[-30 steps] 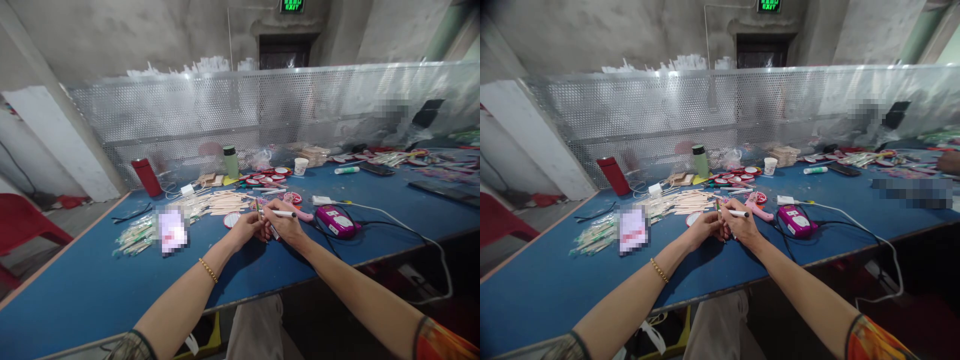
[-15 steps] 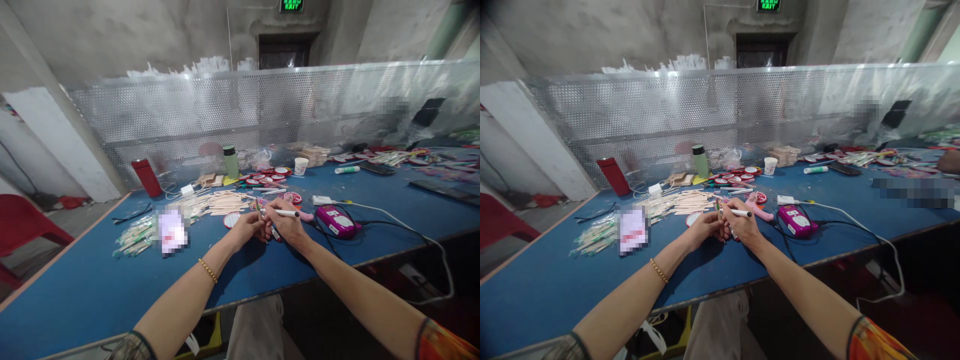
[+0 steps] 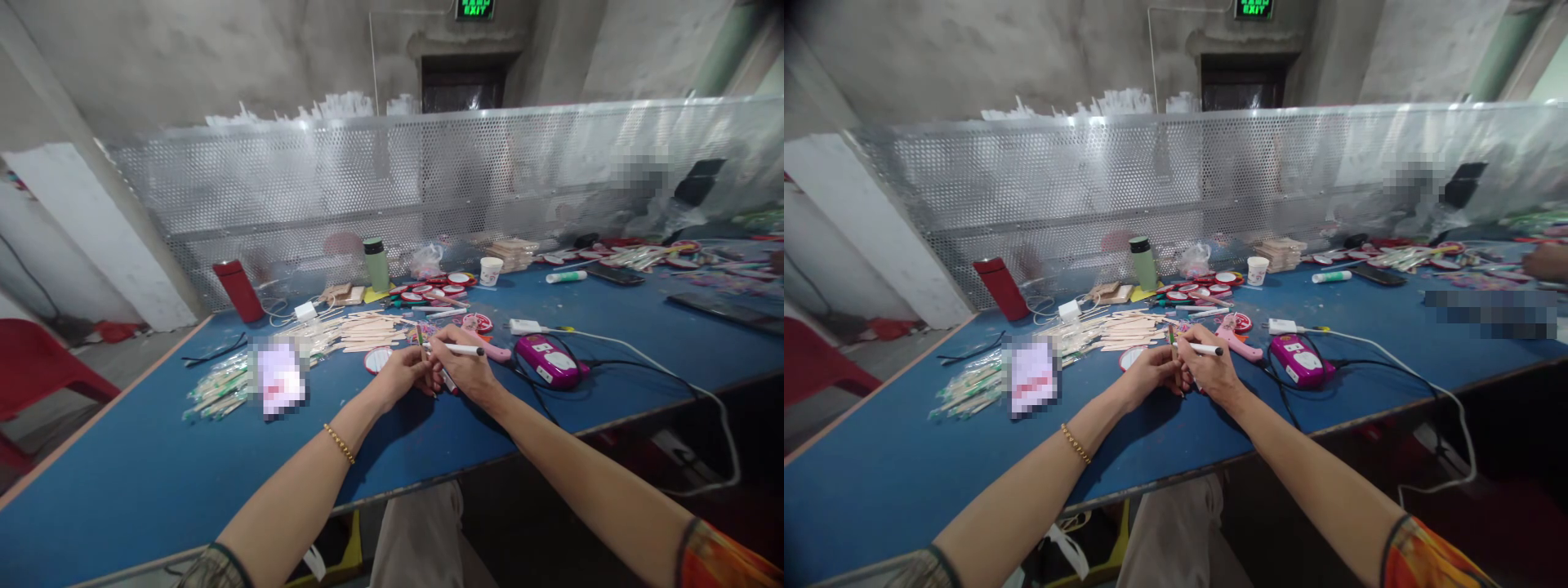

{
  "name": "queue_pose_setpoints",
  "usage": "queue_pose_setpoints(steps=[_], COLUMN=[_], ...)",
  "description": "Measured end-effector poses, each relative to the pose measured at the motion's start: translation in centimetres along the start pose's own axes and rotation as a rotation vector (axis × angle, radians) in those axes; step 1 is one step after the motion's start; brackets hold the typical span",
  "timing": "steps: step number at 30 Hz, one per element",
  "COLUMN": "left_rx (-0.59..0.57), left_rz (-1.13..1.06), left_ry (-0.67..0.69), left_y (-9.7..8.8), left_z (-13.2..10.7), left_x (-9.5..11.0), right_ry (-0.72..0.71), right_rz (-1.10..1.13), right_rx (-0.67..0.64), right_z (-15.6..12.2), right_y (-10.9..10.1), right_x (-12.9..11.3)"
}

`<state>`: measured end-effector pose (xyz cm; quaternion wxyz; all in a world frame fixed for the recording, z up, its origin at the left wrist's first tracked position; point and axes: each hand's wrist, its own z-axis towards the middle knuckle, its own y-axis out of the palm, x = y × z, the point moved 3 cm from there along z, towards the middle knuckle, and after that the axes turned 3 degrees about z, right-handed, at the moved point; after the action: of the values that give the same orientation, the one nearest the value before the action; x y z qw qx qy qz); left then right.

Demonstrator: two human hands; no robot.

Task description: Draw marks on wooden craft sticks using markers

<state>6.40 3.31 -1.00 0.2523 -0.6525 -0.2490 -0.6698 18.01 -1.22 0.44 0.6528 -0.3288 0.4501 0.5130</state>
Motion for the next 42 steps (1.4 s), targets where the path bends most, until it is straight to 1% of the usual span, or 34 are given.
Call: queue_pose_setpoints(steps=[5, 11, 19, 26, 31, 37, 42], left_rx=[-0.004, -0.019, -0.025, -0.018, -0.035, -0.029, -0.035], left_rz=[0.013, 0.004, -0.02, 0.004, -0.015, -0.048, -0.053], left_ry=[-0.01, -0.009, -0.009, 0.006, -0.002, -0.007, 0.002], left_y=[0.0, 0.0, 0.0, -0.2, -0.1, 0.0, -0.1], left_z=[0.0, 0.0, 0.1, 0.1, 0.1, 0.1, 0.2], left_x=[-0.1, 0.0, -0.1, -0.3, -0.2, -0.1, -0.4], right_ry=[0.002, -0.033, -0.041, -0.007, -0.023, -0.068, -0.042], right_rz=[-0.037, -0.035, -0.062, -0.037, -0.027, -0.087, -0.058], right_rx=[0.003, 0.048, 0.049, 0.028, 0.032, 0.059, 0.024], right_z=[-0.1, -0.1, -0.2, -0.1, -0.1, -0.1, -0.1], right_y=[0.0, -0.1, 0.0, 0.1, 0.0, -0.4, -0.3], right_x=[-0.3, -0.7, -1.0, -0.7, -0.6, -0.4, 0.3])
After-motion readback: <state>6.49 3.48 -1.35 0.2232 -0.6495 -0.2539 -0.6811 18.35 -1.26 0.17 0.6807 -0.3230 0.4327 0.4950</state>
